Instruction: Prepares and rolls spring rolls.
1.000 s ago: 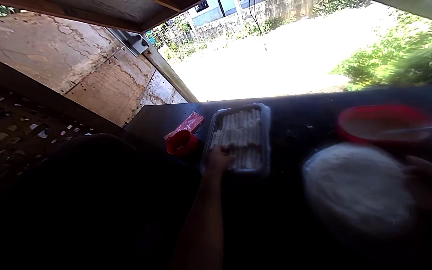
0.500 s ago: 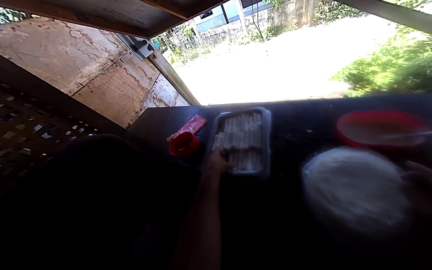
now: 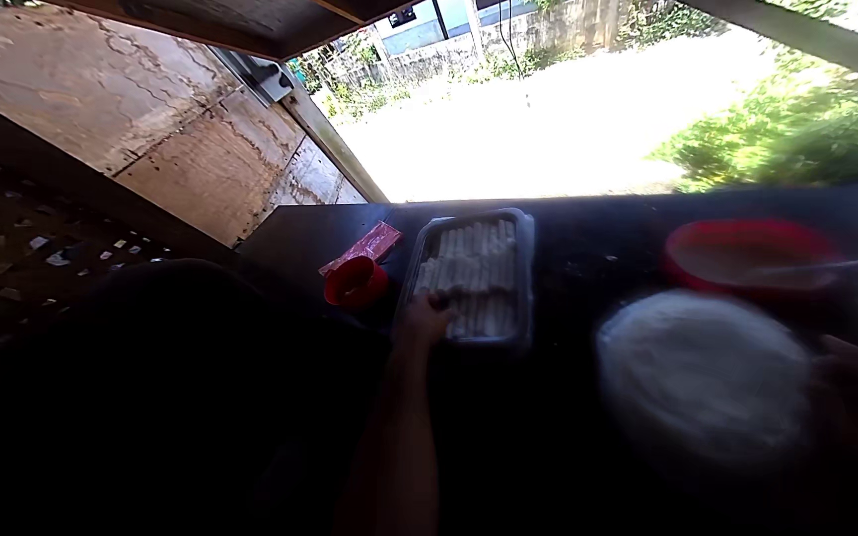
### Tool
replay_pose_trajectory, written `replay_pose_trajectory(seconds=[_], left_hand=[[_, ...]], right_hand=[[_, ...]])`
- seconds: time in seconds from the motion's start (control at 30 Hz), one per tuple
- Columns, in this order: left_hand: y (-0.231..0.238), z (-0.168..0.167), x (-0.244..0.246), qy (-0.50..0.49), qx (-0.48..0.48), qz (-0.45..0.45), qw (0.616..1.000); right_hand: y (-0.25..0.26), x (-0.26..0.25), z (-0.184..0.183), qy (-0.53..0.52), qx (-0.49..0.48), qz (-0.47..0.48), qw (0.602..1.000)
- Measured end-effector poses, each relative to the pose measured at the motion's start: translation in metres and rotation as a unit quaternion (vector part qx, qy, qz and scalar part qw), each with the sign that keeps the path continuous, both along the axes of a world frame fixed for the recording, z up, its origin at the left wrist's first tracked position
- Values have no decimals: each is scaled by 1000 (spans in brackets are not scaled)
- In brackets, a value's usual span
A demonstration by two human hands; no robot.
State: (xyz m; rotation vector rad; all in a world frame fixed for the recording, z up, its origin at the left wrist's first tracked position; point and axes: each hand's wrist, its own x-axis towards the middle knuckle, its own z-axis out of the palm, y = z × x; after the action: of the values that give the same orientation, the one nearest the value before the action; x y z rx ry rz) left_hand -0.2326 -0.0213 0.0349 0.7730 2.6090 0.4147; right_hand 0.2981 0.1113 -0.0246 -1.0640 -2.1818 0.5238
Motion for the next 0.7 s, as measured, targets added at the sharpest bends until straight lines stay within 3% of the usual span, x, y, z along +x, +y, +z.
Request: replay_pose_trajectory(seconds=[0.27, 0.7], left_hand=[[22, -6, 8, 74, -39, 23, 996], [14, -3, 0, 21, -63, 16, 998]], right_hand=[[4, 3, -22, 47, -21, 3, 999], [7, 6, -35, 92, -21, 5, 996]])
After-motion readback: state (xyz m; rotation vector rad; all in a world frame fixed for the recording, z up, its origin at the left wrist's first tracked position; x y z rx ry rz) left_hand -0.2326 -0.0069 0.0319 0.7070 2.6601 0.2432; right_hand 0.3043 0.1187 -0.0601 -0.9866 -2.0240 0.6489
